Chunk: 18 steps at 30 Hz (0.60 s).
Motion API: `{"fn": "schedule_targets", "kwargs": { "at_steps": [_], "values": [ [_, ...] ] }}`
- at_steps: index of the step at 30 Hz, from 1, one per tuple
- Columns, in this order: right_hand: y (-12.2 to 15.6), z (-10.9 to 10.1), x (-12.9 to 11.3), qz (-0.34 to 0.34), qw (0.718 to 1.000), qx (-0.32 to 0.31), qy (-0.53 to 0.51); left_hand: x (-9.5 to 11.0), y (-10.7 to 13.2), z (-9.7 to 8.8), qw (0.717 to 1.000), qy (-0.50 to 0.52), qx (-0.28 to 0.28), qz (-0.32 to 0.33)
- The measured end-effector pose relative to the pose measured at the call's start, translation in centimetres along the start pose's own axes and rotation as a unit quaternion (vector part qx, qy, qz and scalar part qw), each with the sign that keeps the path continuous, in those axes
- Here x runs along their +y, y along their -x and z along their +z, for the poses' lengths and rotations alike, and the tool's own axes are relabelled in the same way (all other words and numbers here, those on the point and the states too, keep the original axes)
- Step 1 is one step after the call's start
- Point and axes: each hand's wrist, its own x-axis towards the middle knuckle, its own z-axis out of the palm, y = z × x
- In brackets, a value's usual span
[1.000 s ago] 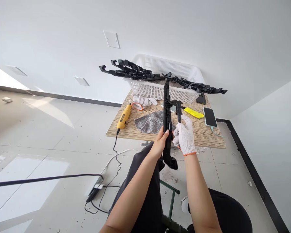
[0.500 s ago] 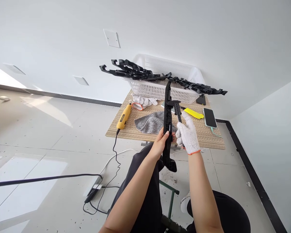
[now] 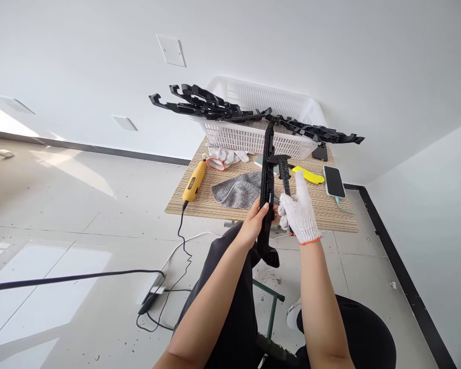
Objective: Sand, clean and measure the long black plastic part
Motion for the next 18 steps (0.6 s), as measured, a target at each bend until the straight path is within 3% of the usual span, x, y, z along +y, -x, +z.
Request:
{"fn": "schedule_targets", "kwargs": {
  "at_steps": [5, 11, 18],
  "values": [
    [-0.5, 0.3, 0.1, 0.008, 0.998, -0.058, -0.018, -0.1, 0.0, -0.2, 1.000, -0.012, 0.010, 0.007],
    [-1.1, 0.7, 0.1, -0.015, 0.998, -0.058, -0.022, -0.5, -0.3, -0.3, 0.999, 0.004, 0.016, 0.035],
    [-1.3, 0.6, -0.1, -0.022, 0.999, -0.028, -0.015, -0.3, 0.1, -0.2, 0.999, 0.032, 0.012, 0.008]
  ]
}}
